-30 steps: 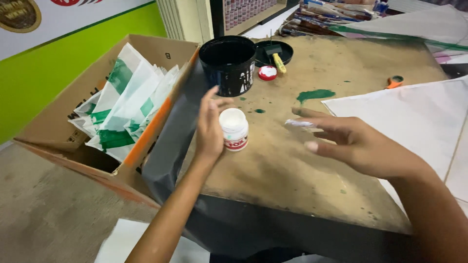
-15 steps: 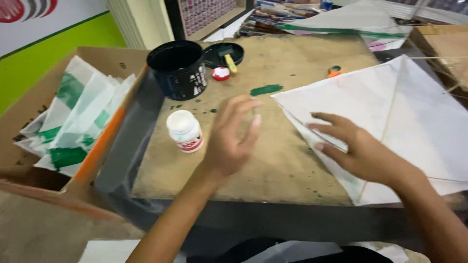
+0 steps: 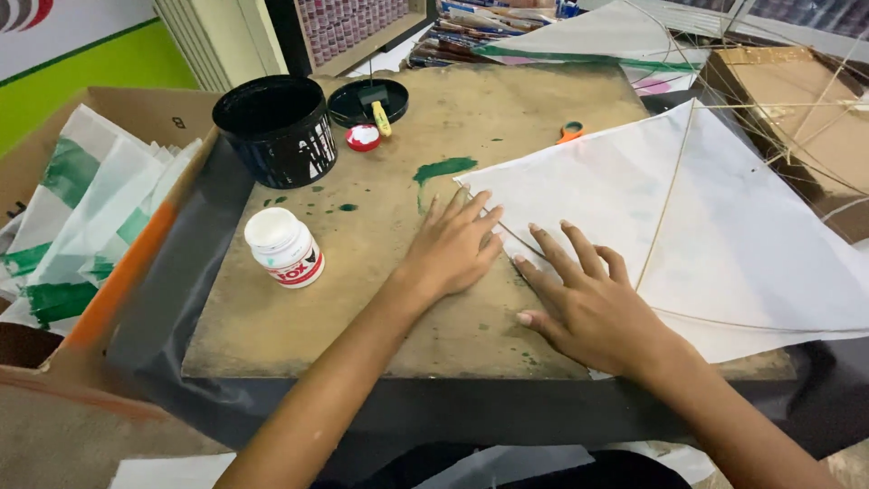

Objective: Assembling a kite by folding paper edges over a bamboo frame and applying adhesive.

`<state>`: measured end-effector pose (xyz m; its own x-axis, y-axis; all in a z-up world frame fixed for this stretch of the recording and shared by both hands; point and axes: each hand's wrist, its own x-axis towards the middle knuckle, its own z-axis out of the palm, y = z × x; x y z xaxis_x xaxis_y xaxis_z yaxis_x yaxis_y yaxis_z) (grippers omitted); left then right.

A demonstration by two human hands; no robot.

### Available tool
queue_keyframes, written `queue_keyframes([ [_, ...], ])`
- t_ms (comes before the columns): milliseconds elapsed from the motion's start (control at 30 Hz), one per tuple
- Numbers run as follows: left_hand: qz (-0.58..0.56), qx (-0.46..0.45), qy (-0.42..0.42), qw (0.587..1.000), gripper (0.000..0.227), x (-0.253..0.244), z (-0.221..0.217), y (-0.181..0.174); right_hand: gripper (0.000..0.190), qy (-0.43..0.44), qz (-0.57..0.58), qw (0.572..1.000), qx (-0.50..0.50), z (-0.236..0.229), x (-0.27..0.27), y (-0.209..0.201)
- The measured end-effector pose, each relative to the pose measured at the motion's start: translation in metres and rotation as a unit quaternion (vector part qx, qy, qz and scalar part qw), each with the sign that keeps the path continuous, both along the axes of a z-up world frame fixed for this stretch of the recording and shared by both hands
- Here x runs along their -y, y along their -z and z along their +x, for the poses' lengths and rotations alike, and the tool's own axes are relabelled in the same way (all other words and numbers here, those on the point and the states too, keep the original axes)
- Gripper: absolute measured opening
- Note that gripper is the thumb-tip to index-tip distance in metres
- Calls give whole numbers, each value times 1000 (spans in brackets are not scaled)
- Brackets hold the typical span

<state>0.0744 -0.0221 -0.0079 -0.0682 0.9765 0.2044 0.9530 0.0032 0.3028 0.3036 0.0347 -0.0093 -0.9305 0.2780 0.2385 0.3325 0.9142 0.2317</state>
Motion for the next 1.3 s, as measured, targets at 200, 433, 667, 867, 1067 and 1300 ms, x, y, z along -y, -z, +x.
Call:
queue_keyframes([
  [200, -15, -35, 2, 999, 58, 0, -1, -2, 67, 4, 49, 999, -6, 3, -2, 8],
  [433, -3, -44, -14, 999, 60, 0, 1, 2, 62, 13, 41, 999, 9, 18, 18, -9],
  [667, -29, -7, -20, 999, 59, 1, 1, -1, 57, 1, 11, 1000, 24, 55, 32, -19],
  [867, -31, 85, -33, 995, 61, 5, 2, -13, 64, -3, -246, 969, 12, 60, 31, -34],
  [1067, 27, 142, -48, 988, 64, 6, 0, -10, 71, -11, -255, 967, -13, 43, 21, -10],
  [1300, 87, 112, 100, 985, 46, 19, 8, -3, 71, 14, -374, 927, -24, 24, 13, -27],
])
